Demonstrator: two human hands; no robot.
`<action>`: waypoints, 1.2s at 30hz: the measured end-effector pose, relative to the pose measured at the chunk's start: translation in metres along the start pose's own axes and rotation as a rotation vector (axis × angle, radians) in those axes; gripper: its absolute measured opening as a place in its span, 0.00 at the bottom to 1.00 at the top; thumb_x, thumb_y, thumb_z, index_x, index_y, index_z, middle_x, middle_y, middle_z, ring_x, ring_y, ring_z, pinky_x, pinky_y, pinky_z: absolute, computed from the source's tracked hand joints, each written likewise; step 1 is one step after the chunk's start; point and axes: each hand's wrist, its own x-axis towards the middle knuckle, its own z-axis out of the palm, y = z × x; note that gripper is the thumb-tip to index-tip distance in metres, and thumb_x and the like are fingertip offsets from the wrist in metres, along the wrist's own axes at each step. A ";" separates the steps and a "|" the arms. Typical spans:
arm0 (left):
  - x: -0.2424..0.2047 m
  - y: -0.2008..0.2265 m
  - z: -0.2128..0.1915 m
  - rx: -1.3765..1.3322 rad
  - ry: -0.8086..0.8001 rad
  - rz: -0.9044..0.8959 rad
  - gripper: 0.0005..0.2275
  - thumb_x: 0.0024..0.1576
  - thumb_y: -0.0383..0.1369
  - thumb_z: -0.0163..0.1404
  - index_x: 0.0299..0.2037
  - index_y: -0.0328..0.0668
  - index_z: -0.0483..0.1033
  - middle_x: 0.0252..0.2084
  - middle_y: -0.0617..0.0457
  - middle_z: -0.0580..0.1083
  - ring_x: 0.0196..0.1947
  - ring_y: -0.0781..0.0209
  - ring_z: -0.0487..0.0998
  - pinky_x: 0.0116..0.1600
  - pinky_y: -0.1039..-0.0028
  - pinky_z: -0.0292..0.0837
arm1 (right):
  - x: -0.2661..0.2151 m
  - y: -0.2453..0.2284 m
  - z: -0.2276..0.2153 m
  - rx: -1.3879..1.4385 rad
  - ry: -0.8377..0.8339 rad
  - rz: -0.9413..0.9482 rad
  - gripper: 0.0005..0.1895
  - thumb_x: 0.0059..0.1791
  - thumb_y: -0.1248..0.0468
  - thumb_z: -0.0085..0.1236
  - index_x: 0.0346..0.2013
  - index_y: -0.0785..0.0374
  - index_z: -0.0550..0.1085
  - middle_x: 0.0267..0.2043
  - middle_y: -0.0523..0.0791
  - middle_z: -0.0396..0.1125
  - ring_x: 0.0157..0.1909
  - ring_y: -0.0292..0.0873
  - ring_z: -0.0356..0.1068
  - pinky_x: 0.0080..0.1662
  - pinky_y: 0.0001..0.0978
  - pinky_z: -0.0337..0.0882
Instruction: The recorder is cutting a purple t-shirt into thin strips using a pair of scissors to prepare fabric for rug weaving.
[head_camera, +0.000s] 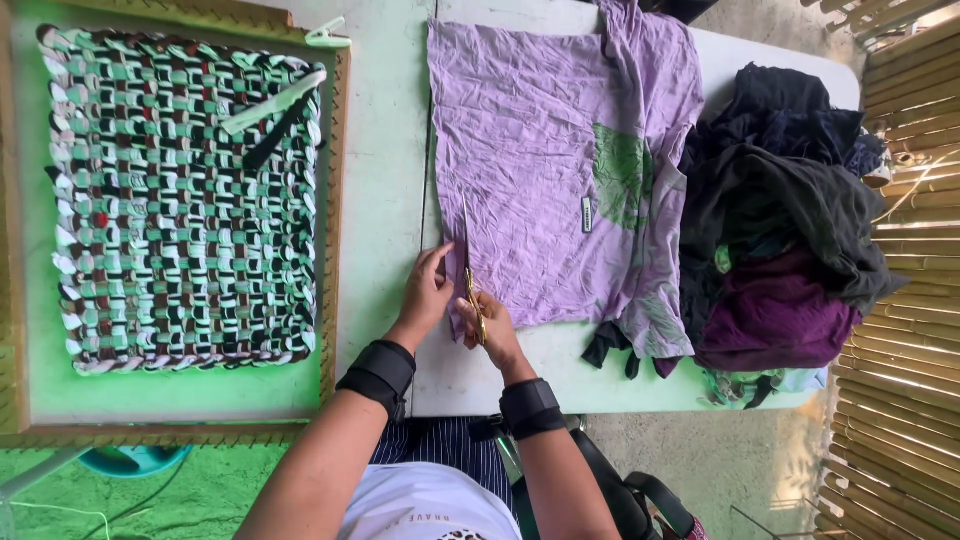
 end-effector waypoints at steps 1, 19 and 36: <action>0.005 0.004 -0.002 0.002 0.000 0.004 0.30 0.50 0.17 0.49 0.66 0.44 0.68 0.60 0.48 0.70 0.33 0.61 0.78 0.41 0.73 0.76 | 0.003 0.000 0.001 0.001 0.000 -0.004 0.19 0.50 0.52 0.63 0.41 0.64 0.73 0.19 0.39 0.60 0.17 0.34 0.62 0.22 0.27 0.65; 0.097 -0.005 0.019 0.006 0.333 0.131 0.21 0.51 0.15 0.50 0.55 0.39 0.75 0.48 0.46 0.79 0.48 0.60 0.80 0.50 0.70 0.75 | 0.031 -0.024 -0.008 -0.068 -0.056 0.031 0.18 0.53 0.51 0.59 0.39 0.64 0.70 0.19 0.39 0.61 0.18 0.34 0.61 0.23 0.25 0.61; 0.089 0.030 -0.001 -0.001 0.144 -0.056 0.29 0.53 0.17 0.53 0.66 0.51 0.70 0.65 0.47 0.70 0.51 0.58 0.77 0.50 0.72 0.74 | 0.054 -0.018 -0.005 -0.071 -0.013 -0.037 0.16 0.49 0.56 0.66 0.34 0.64 0.71 0.20 0.38 0.63 0.18 0.32 0.60 0.21 0.26 0.60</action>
